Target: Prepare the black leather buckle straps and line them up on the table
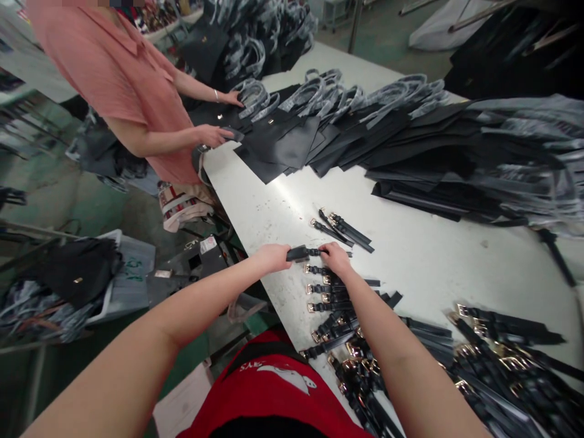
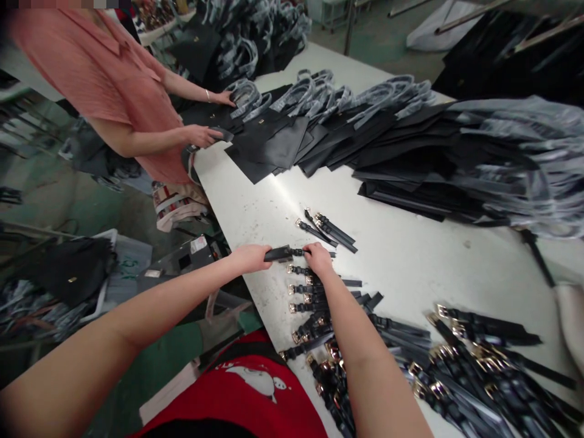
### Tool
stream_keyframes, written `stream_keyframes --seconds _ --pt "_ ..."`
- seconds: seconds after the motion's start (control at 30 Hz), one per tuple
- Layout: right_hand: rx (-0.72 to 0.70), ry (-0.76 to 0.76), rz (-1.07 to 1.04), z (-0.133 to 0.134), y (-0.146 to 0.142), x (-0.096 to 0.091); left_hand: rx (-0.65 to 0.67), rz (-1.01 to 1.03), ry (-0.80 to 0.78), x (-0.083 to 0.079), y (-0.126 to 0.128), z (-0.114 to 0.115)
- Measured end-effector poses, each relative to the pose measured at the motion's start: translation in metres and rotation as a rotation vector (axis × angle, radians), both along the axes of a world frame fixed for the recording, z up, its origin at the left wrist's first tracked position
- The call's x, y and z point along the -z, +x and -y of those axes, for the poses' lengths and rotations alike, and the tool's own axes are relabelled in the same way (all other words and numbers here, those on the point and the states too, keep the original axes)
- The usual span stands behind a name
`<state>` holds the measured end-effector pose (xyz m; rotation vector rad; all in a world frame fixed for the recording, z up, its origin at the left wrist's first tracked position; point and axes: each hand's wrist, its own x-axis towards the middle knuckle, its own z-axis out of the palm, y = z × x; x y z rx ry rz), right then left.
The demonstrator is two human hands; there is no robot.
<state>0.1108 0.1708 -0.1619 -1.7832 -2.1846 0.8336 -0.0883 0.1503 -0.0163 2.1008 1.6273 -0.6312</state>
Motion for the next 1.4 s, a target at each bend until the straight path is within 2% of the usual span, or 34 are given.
stream_keyframes --seconds 0.2,0.3,0.5,0.7,0.9,1.0,1.2,1.4 --pt "-0.012 0.004 0.010 -0.002 0.002 0.000 0.089 0.027 0.022 0.003 0.016 -0.007" --pt "-0.015 0.028 -0.015 -0.001 0.004 0.000 0.079 0.020 -0.002 0.005 0.019 -0.011" --pt "-0.082 0.056 -0.048 0.004 0.003 -0.007 0.025 0.002 -0.019 0.006 0.006 -0.009" --pt "-0.047 0.057 0.053 0.006 -0.004 -0.011 -0.032 0.050 0.010 0.014 -0.002 0.000" --pt "-0.004 0.056 0.081 0.005 0.000 -0.009 -0.035 0.038 0.029 0.006 -0.020 0.013" --pt "-0.016 0.034 0.036 0.002 0.002 -0.006 -0.017 0.027 0.008 0.005 -0.011 0.010" --pt "0.002 0.025 0.013 -0.003 0.006 0.001 0.080 0.077 -0.006 0.002 0.025 -0.014" --pt "0.000 0.003 -0.016 -0.003 0.008 0.000 0.117 0.003 -0.022 -0.010 0.038 -0.021"
